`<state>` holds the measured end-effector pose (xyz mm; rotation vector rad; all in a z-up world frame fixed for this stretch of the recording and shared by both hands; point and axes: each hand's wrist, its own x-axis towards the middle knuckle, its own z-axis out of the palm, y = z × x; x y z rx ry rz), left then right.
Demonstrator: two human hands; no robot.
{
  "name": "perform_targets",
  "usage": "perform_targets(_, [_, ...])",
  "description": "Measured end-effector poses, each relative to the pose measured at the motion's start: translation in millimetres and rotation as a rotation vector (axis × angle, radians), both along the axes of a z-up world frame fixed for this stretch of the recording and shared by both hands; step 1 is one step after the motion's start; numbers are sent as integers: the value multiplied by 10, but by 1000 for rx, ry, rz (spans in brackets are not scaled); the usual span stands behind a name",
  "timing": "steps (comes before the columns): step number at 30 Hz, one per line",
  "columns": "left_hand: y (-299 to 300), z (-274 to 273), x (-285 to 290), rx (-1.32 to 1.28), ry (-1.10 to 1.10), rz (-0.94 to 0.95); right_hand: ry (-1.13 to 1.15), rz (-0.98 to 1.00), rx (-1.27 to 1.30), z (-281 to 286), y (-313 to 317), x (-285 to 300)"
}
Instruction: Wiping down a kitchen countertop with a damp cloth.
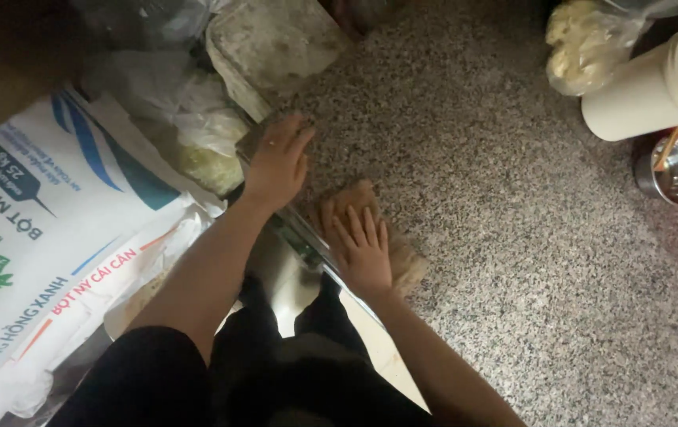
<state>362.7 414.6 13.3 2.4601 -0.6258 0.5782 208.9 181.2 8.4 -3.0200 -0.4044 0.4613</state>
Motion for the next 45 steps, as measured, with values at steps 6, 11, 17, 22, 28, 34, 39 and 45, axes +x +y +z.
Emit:
perform_targets(6, [356, -44, 263, 145, 144, 65, 33, 113, -61, 110, -144, 287])
perform_targets(11, [267, -101, 435, 222, 339, 96, 14, 45, 22, 531, -374, 995])
perform_targets(17, [148, 42, 387, 194, 376, 163, -196, -117, 104, -107, -1200, 2285])
perform_targets(22, [144, 4, 414, 171, 476, 134, -155, -206, 19, 62, -1563, 3253])
perform_targets(28, [218, -108, 485, 160, 382, 113, -152, -349, 50, 5, -1753, 4373])
perform_targets(34, [132, 96, 517, 70, 374, 132, -223, -353, -63, -540, -1850, 5002])
perform_targets(39, [152, 49, 466, 66, 417, 145, -497, -11, -40, -247, -801, 4366])
perform_targets(45, [194, -213, 360, 117, 319, 143, -458, 115, 332, 177, 558, 2923])
